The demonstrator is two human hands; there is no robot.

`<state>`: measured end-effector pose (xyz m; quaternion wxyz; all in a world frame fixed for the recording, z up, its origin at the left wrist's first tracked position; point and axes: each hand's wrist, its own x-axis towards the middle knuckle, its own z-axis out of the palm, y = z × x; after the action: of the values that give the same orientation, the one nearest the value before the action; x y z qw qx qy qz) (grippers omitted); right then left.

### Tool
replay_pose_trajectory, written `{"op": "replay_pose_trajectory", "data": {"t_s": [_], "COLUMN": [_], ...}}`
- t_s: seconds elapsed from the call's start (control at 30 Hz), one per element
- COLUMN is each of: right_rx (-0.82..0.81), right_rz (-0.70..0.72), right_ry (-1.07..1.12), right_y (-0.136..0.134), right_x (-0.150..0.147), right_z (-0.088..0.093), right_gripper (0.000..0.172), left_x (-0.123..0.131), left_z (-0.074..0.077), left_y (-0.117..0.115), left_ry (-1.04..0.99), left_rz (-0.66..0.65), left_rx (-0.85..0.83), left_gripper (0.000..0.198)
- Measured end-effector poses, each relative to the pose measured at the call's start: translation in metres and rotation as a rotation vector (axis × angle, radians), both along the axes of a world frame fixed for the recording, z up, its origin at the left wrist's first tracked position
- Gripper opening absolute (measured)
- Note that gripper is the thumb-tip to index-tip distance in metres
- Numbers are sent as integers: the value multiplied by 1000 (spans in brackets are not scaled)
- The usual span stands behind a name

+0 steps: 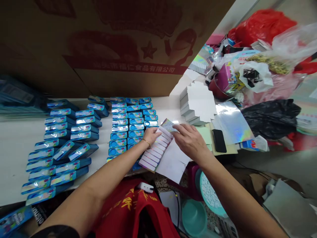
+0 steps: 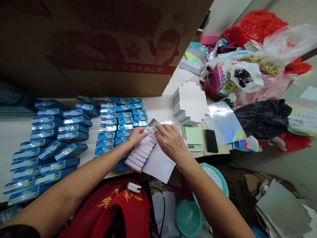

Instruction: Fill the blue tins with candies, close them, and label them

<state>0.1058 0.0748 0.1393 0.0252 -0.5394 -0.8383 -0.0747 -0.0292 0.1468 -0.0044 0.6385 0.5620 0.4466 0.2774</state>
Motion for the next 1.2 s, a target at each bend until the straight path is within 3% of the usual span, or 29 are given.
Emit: {"op": "replay_pose_trajectory", "data": {"t_s": [0.1,0.2,0.33,0.43,0.57,0.63,0.77,0.87,0.93,1.03,1.1,1.2], "right_rx": [-61,-162,-308,-374,-425,-400,-240,-426,-622,-799,-876,-961], "right_rz": [-151,-282,-345,-305,-291,-319,-418,-444,-458,-507,-538,-596], "right_ry": [115,306,653,849,894,941,1095,1230,1316,1395,1394,1340], "right_y": [-3,6,25,37,45,47,50,48,42,31,24,20], "right_x": [-24,-45,-70,-90,-110,-112,-109,-113,-123,-145,-160,-178], "right_z": [25,24,7,-1,-4,0,15,13,-2,-38,-63,-92], "right_gripper": [18,15,14,18,20,19,17,19,21,22,21,18], "left_x": [-13,-43,-91,-108,-97,-83,-58,-64,-88,-143,-177,-207], "left_z": [0,11,26,30,31,31,26,21,19,23,28,29], "left_y": [3,-6,-32,-49,-59,-59,-56,-57,-60,-68,-73,-77], "left_ry": [92,-44,-240,-172,148,247,270,113,-26,-269,-408,-416], "left_rz": [105,190,-22,-116,40,-24,-235,-261,-113,265,463,593], "left_rx": [78,115,-35,84,445,519,480,287,81,-248,-362,-396], "left_gripper": [32,39,42,50,60,51,50,53,44,39,40,44]}}
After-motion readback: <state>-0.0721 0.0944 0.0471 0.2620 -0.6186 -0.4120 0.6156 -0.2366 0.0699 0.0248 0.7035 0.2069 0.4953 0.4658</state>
